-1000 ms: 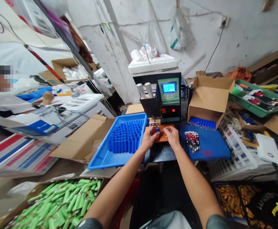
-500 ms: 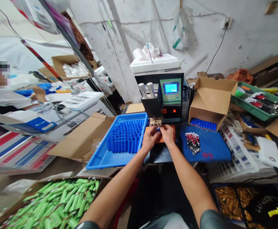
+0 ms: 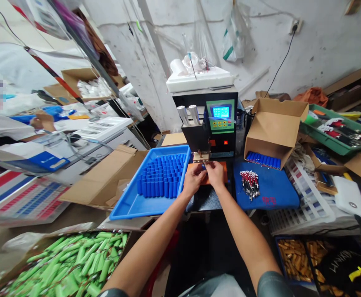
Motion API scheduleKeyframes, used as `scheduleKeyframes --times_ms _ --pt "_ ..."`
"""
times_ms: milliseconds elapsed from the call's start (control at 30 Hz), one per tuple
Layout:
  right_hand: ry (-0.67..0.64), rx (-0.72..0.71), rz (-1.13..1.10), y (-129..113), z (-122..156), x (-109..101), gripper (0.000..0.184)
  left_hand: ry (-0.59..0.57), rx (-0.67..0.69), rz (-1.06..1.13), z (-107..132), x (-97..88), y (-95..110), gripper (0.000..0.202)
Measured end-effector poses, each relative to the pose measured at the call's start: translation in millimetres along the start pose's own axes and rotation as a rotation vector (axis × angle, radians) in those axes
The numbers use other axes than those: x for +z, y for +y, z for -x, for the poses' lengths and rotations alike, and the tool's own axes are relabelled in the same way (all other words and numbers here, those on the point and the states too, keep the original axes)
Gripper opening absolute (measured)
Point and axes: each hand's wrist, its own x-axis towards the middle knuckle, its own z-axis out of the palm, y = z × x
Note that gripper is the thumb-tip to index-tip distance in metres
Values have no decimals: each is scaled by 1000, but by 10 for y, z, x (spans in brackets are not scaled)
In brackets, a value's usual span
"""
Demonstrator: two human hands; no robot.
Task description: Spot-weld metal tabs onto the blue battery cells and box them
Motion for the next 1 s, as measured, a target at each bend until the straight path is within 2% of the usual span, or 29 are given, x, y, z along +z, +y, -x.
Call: scheduleKeyframes --times_ms 733,1000 --pt "9 -11 41 -63 21 -1 28 -9 -1 15 -8 -1 -5 33" --pt "-11 -14 10 5 6 -10 25 8 -1 -23 -1 3 10 32"
